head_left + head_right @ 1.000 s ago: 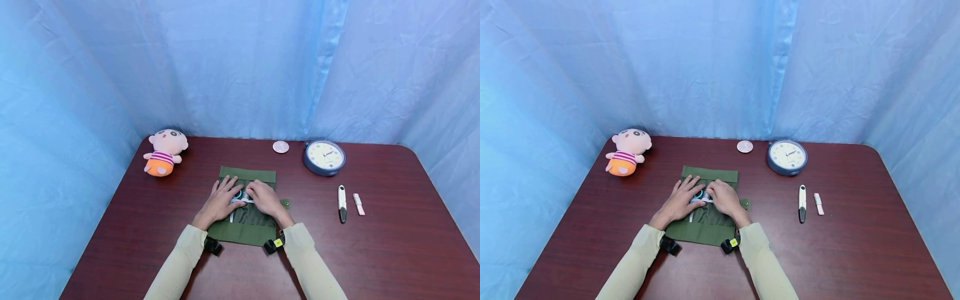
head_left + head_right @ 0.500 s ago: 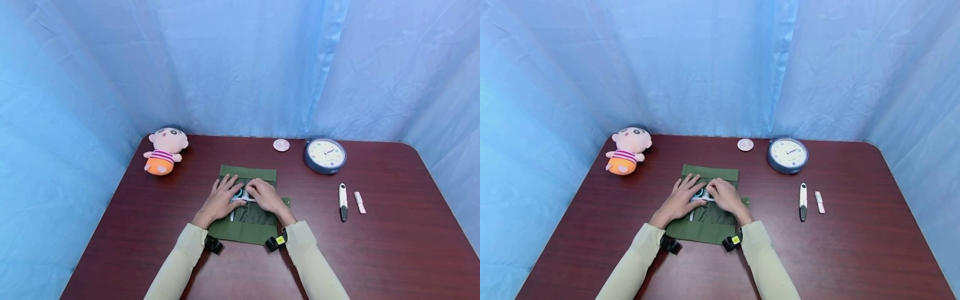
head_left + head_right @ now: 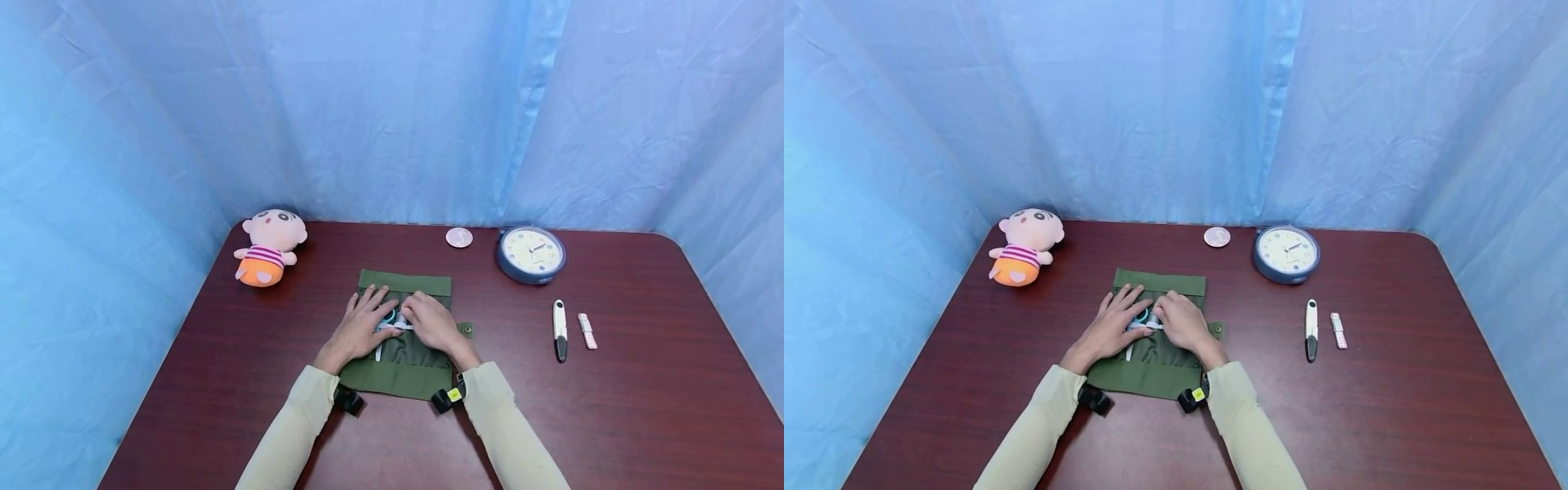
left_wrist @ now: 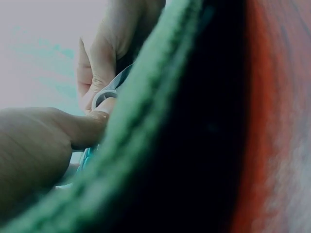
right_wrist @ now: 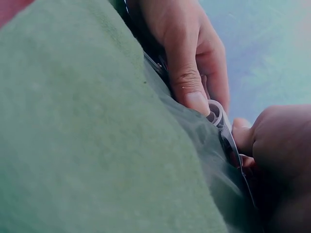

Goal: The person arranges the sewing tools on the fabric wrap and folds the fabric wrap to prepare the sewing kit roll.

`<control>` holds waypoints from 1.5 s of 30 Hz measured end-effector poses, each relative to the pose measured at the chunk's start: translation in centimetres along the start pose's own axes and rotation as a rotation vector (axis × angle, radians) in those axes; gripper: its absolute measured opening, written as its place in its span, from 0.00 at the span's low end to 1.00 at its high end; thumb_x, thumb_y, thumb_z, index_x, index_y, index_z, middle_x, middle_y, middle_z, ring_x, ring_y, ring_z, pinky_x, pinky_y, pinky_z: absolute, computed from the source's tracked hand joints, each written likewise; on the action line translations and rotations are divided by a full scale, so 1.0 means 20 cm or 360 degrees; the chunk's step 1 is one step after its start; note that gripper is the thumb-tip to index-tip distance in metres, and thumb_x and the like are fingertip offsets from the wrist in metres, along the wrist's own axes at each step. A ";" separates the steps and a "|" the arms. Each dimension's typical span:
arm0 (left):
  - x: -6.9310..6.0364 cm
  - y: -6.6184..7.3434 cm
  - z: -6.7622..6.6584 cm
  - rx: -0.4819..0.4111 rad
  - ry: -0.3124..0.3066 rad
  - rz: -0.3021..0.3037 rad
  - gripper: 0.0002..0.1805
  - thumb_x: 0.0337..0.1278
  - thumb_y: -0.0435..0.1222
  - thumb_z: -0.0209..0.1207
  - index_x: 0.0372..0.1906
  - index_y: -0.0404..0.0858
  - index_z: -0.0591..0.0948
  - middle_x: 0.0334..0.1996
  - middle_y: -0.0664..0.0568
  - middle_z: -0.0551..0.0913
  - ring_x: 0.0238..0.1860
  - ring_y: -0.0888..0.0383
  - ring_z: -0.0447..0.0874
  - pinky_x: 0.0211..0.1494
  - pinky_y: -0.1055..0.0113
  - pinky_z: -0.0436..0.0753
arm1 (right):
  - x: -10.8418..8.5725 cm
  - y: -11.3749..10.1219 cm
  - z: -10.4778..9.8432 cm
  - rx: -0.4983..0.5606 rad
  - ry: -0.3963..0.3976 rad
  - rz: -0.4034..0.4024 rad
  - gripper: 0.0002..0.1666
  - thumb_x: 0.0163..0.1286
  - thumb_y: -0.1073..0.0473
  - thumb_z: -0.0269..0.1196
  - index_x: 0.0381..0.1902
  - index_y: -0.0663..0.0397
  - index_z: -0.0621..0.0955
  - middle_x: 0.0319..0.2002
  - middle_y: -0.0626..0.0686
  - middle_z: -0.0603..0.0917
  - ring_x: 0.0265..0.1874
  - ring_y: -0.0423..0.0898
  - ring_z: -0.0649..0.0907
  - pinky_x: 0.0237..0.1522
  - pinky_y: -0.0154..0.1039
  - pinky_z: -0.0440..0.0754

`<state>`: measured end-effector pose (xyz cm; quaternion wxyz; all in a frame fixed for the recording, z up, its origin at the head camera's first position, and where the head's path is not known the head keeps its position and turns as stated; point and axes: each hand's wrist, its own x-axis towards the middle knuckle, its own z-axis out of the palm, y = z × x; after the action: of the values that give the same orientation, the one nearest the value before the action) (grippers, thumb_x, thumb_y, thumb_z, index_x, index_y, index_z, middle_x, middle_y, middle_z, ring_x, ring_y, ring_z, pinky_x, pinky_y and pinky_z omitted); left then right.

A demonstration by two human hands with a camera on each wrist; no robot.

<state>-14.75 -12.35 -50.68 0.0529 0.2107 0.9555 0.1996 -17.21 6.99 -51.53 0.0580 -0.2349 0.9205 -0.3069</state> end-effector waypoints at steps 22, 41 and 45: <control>0.00 0.00 0.00 -0.0029 0.0004 0.0003 0.34 0.65 0.54 0.59 0.72 0.46 0.72 0.79 0.44 0.60 0.81 0.39 0.50 0.78 0.34 0.53 | 0.00 0.00 0.00 0.0003 -0.0034 -0.0023 0.14 0.81 0.57 0.50 0.38 0.52 0.81 0.38 0.52 0.78 0.34 0.45 0.72 0.41 0.42 0.72; 0.00 0.00 -0.01 -0.0037 -0.0025 0.0008 0.36 0.63 0.54 0.60 0.73 0.45 0.71 0.79 0.44 0.59 0.82 0.40 0.49 0.80 0.35 0.51 | 0.00 0.01 -0.01 0.0032 -0.0027 -0.0068 0.12 0.79 0.58 0.53 0.37 0.52 0.81 0.38 0.53 0.78 0.35 0.46 0.73 0.41 0.42 0.72; 0.00 0.00 -0.01 -0.0029 -0.0033 0.0005 0.36 0.63 0.54 0.60 0.73 0.45 0.70 0.79 0.44 0.59 0.82 0.40 0.49 0.80 0.35 0.51 | 0.00 0.00 -0.01 -0.0006 -0.0048 -0.0067 0.12 0.79 0.57 0.52 0.37 0.52 0.81 0.37 0.52 0.77 0.34 0.45 0.71 0.40 0.41 0.71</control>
<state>-14.76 -12.46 -50.50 0.0646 0.2138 0.9527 0.2062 -17.29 7.13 -51.47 0.0649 -0.2588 0.9149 -0.3028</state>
